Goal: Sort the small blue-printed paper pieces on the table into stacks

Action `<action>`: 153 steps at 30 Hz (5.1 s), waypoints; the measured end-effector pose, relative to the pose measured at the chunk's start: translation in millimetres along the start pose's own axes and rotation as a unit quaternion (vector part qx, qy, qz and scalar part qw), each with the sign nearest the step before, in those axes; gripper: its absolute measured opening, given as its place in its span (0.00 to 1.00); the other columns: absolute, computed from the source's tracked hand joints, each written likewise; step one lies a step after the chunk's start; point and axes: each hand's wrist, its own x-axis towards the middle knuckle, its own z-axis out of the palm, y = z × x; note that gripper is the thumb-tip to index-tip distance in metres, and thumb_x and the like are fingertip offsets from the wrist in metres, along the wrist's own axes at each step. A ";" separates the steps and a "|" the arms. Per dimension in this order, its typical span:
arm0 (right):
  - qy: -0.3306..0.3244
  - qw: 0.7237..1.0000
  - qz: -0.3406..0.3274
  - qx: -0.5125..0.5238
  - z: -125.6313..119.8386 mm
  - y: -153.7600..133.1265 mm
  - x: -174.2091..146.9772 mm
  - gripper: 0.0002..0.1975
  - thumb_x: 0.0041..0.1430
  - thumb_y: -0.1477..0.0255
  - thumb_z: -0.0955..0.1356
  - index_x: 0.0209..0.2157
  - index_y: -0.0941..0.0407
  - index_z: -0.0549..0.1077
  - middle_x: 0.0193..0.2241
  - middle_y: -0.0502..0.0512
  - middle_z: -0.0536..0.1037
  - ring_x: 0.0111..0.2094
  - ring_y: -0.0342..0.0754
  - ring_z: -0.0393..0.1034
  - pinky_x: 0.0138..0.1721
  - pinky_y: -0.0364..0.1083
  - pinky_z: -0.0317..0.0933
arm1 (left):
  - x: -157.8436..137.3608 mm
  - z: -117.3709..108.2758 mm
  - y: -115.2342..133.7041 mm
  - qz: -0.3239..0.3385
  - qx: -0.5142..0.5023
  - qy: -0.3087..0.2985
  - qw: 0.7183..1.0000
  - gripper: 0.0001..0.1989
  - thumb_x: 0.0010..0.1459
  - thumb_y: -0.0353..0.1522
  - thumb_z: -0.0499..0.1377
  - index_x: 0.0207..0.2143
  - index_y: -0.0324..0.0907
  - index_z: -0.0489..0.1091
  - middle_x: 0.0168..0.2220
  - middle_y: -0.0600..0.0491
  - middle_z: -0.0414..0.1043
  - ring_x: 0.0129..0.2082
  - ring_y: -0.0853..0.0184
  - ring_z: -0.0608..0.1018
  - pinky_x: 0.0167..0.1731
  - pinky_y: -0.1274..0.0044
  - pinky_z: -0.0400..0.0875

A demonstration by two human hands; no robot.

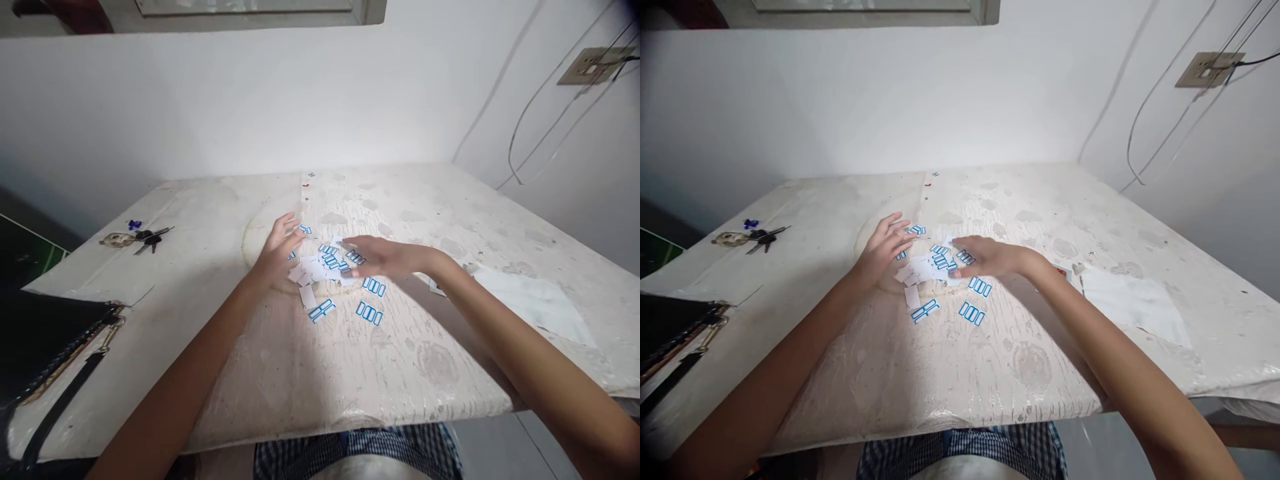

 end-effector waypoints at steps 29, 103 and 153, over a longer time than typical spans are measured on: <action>0.236 0.971 -0.037 0.005 15.2 1.0 14.4 0.14 0.52 0.75 0.61 0.42 0.59 0.70 0.35 0.56 0.75 0.35 0.46 0.68 0.36 0.45 0.60 | -24.1 11.9 12.3 0.112 0.347 -0.104 0.925 0.16 0.53 0.36 0.53 0.45 0.46 0.65 0.41 0.55 0.67 0.30 0.72 0.70 0.31 0.78 0.66; 0.137 0.989 0.009 -0.056 40.5 -21.1 -32.3 0.17 0.47 0.83 0.60 0.40 0.59 0.69 0.36 0.60 0.67 0.39 0.50 0.64 0.37 0.46 0.60 | -85.4 44.4 62.4 -0.009 0.625 -0.276 0.730 0.14 0.52 0.22 0.48 0.41 0.38 0.63 0.37 0.44 0.67 0.33 0.61 0.73 0.27 0.73 0.68; 0.335 0.920 -0.026 -0.202 -0.5 -17.1 48.7 0.19 0.51 0.80 0.63 0.47 0.60 0.67 0.48 0.66 0.66 0.50 0.59 0.58 0.48 0.59 0.53 | -70.3 8.3 66.1 0.008 0.618 -0.232 0.751 0.13 0.51 0.19 0.45 0.31 0.37 0.66 0.30 0.49 0.69 0.28 0.67 0.72 0.26 0.77 0.62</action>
